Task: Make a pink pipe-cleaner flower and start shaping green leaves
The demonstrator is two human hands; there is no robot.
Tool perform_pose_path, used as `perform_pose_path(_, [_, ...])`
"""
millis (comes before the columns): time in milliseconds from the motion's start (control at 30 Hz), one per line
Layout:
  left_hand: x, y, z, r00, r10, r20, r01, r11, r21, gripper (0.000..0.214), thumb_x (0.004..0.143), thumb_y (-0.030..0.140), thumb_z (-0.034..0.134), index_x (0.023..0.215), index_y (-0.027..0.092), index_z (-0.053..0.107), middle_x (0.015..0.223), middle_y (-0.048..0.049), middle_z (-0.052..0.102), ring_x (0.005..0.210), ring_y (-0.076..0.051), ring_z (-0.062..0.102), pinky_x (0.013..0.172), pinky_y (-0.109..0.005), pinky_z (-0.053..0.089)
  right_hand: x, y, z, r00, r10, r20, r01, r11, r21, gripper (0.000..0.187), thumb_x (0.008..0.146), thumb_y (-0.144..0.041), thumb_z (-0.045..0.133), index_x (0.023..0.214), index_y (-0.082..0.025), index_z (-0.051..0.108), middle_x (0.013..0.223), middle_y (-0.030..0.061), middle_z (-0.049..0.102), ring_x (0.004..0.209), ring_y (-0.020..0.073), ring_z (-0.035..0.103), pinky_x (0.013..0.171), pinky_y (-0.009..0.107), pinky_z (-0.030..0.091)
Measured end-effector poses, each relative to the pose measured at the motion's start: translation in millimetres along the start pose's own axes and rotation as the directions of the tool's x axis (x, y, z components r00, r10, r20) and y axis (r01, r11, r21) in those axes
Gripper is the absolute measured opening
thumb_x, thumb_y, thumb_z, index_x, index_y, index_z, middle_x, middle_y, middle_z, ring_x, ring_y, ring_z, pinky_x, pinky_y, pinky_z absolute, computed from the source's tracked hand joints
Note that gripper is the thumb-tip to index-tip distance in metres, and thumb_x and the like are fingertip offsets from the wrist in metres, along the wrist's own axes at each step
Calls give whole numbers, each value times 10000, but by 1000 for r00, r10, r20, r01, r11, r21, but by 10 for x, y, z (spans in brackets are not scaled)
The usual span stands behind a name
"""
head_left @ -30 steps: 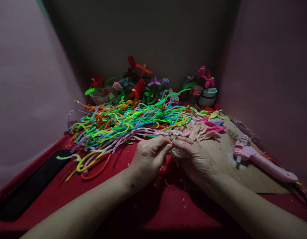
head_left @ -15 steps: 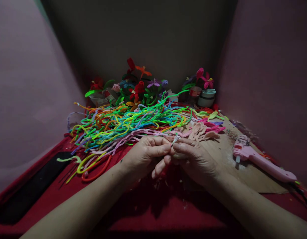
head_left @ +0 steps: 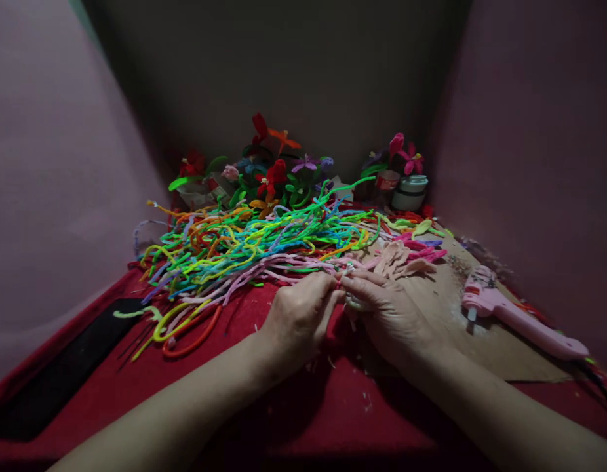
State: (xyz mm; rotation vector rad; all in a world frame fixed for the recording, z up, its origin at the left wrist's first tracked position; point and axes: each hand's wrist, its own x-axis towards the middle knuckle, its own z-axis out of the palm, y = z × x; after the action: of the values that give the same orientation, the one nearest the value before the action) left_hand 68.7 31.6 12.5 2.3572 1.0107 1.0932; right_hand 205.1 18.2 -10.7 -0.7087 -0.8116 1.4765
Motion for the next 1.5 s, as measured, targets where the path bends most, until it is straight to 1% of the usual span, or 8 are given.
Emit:
perform_pose_path(100, [20,38,-30,993,-105,46,109,988,-113,149,825,222,474,740,158,580,600,4,558,527,-85,490,525,-199,386,-14,0,-10,1000,7,5,-7,998,-67,116,706,-255,655,649,-155,646,645,-1,569,563,96,457,525,240,321])
perform_pose_path(233, [92,114,-117,876,-373,307,479,755,-448,184,811,276,501,678,152,526,466,57,453,362,-42,367,361,-162,263,-23,-36,4,998,18,57,-16,999,-33,154,722,-253,641,602,-159,631,605,-12,547,532,86,428,518,242,311])
perform_pose_path(400, [115,61,-140,772,-362,523,635,402,-659,184,772,282,559,669,137,514,525,51,483,309,0,316,314,-137,218,-23,-56,30,994,36,104,-44,996,73,76,707,-220,656,664,-158,648,630,-14,558,559,78,457,544,233,337])
perform_pose_path(500, [114,39,-137,730,-336,596,682,302,-666,205,774,303,552,657,140,512,504,58,458,286,4,252,289,-145,223,-23,-60,34,993,51,106,-63,992,112,83,671,-223,691,726,-164,672,650,-10,577,580,82,485,569,236,362])
perform_pose_path(800, [56,137,-72,945,-291,152,325,894,-308,120,752,228,580,799,128,627,559,16,543,458,-64,479,466,-181,390,6,-36,10,1000,-15,27,12,991,132,12,688,-171,659,680,-163,664,690,-8,573,640,93,492,616,236,395])
perform_pose_path(1100, [114,184,-92,844,-406,349,535,677,-506,95,782,188,522,722,120,551,557,31,529,424,-59,486,432,-177,395,35,-4,-25,999,-16,37,10,989,147,18,704,-176,647,703,-162,657,679,-3,558,611,95,474,579,233,398])
perform_pose_path(1367, [17,52,10,975,-209,81,222,949,-222,110,769,237,559,784,132,586,652,7,557,518,-65,493,509,-188,404,29,-27,4,1000,-1,-4,2,977,211,38,673,-145,678,668,-169,649,654,-30,560,598,77,493,563,210,384])
perform_pose_path(1500, [26,78,9,953,-272,132,297,922,-247,135,794,247,517,726,139,560,577,23,524,466,-59,474,459,-177,381,20,-15,6,999,40,1,-40,979,200,31,670,-169,682,672,-161,652,628,-33,557,563,71,481,538,213,369])
